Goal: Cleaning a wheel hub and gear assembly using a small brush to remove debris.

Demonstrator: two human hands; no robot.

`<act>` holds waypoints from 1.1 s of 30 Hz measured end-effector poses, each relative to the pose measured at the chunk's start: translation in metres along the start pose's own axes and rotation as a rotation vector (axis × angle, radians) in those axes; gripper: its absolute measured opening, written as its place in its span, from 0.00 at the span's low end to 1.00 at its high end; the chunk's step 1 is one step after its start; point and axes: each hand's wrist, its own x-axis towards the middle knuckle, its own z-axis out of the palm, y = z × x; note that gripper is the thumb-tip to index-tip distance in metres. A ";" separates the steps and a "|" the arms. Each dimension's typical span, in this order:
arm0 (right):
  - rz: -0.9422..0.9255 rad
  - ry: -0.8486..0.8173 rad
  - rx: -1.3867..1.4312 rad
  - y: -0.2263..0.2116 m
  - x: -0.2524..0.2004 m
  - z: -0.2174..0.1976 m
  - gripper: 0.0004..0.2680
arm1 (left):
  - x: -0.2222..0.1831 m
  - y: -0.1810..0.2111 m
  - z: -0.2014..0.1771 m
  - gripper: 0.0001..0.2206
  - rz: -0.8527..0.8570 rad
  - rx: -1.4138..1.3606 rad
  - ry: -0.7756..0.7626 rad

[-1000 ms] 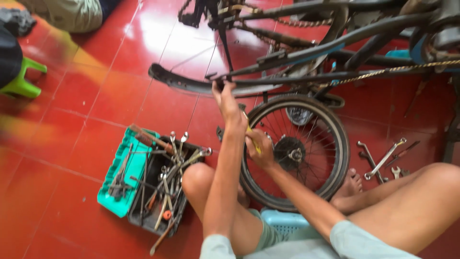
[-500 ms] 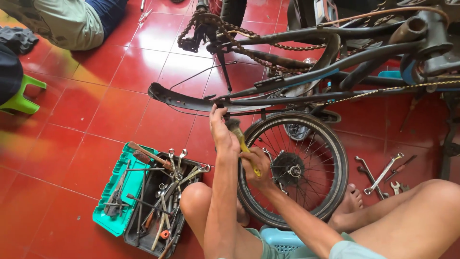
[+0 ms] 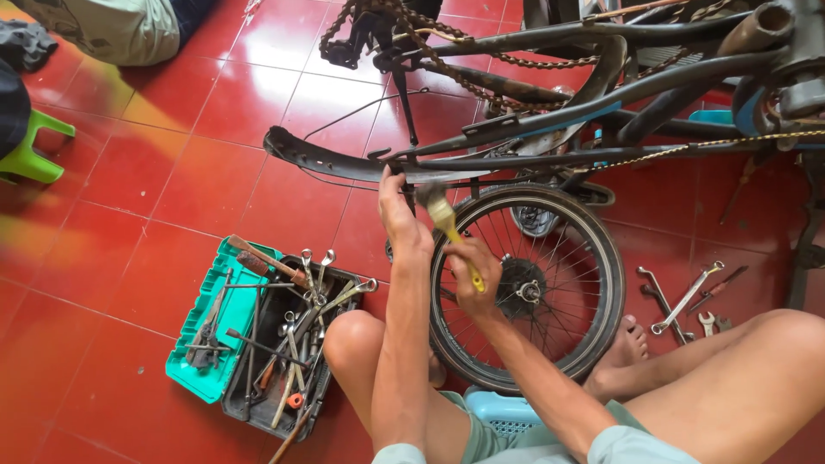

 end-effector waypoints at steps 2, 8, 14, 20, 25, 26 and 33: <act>-0.030 0.006 -0.012 -0.021 0.018 0.001 0.06 | -0.002 0.005 0.000 0.21 0.092 0.091 -0.025; 0.137 -0.076 -0.066 -0.041 0.041 0.010 0.05 | -0.022 0.022 0.017 0.24 0.048 -0.020 0.011; -0.129 0.003 -0.093 -0.078 0.059 0.003 0.05 | -0.018 0.017 0.015 0.23 0.060 0.062 0.035; -0.137 -0.012 -0.123 -0.066 0.056 -0.011 0.05 | -0.041 0.033 0.027 0.26 0.093 -0.027 -0.002; -0.154 0.093 -0.083 -0.085 0.071 -0.015 0.06 | -0.045 0.025 0.030 0.30 0.099 -0.001 0.002; -0.151 0.097 -0.087 -0.085 0.072 -0.017 0.06 | -0.050 0.025 0.033 0.30 0.094 0.003 0.000; 0.012 0.202 -0.302 -0.081 0.078 -0.060 0.07 | -0.056 -0.007 0.035 0.25 -0.032 -0.244 0.037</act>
